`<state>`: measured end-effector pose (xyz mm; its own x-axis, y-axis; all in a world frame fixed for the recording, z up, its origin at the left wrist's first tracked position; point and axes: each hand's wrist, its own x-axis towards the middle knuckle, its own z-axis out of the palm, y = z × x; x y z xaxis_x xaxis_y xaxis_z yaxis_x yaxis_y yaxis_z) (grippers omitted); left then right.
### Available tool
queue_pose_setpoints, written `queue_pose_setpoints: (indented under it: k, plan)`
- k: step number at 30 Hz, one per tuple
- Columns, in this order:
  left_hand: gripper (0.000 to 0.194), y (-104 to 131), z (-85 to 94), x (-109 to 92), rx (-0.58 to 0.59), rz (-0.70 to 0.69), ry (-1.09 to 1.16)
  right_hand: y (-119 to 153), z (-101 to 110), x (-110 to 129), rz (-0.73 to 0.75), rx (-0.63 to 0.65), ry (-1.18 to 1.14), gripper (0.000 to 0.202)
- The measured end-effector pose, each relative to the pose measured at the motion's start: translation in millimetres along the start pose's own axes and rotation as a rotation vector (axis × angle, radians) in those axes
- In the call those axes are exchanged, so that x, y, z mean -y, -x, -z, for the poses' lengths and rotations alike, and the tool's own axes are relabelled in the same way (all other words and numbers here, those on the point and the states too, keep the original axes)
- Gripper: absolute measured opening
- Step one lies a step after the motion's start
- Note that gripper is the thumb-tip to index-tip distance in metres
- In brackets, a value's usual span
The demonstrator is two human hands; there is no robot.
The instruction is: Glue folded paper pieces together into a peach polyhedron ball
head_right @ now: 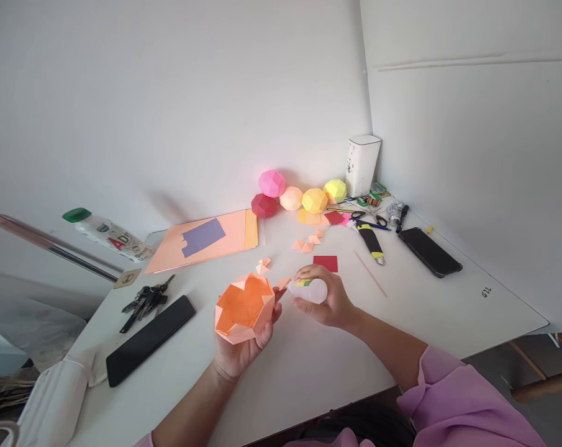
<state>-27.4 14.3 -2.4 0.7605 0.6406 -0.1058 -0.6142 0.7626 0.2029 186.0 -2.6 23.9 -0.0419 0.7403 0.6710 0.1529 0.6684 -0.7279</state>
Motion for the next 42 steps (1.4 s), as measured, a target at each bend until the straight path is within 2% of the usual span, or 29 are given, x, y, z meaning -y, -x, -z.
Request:
queue_pose_setpoints:
  k: [8, 19, 30, 38, 42]
  plan:
    - [0.085, 0.3, 1.1, -0.7, 0.007, 0.009, 0.024, -0.6, 4.2, 0.9, -0.015, -0.016, 0.063, 0.026]
    - [0.082, 1.8, 0.2, -1.7, 0.096, 0.03, -0.017, -4.0, 8.8, 7.8, -0.027, -0.052, 0.03, 0.025]
    - [0.078, 3.2, -1.5, -1.5, 0.076, 0.034, -0.019, -0.4, 4.6, 10.7, 0.086, 0.007, 0.082, 0.032]
    - [0.077, 2.9, 0.7, -1.6, 0.094, 0.026, -0.01, -1.2, 6.6, 9.5, 0.058, -0.029, 0.105, 0.028]
    - [0.081, 2.9, 0.3, -0.9, 0.063, 0.021, 0.011, -2.2, 6.7, 10.0, 0.059, -0.034, 0.077, 0.027]
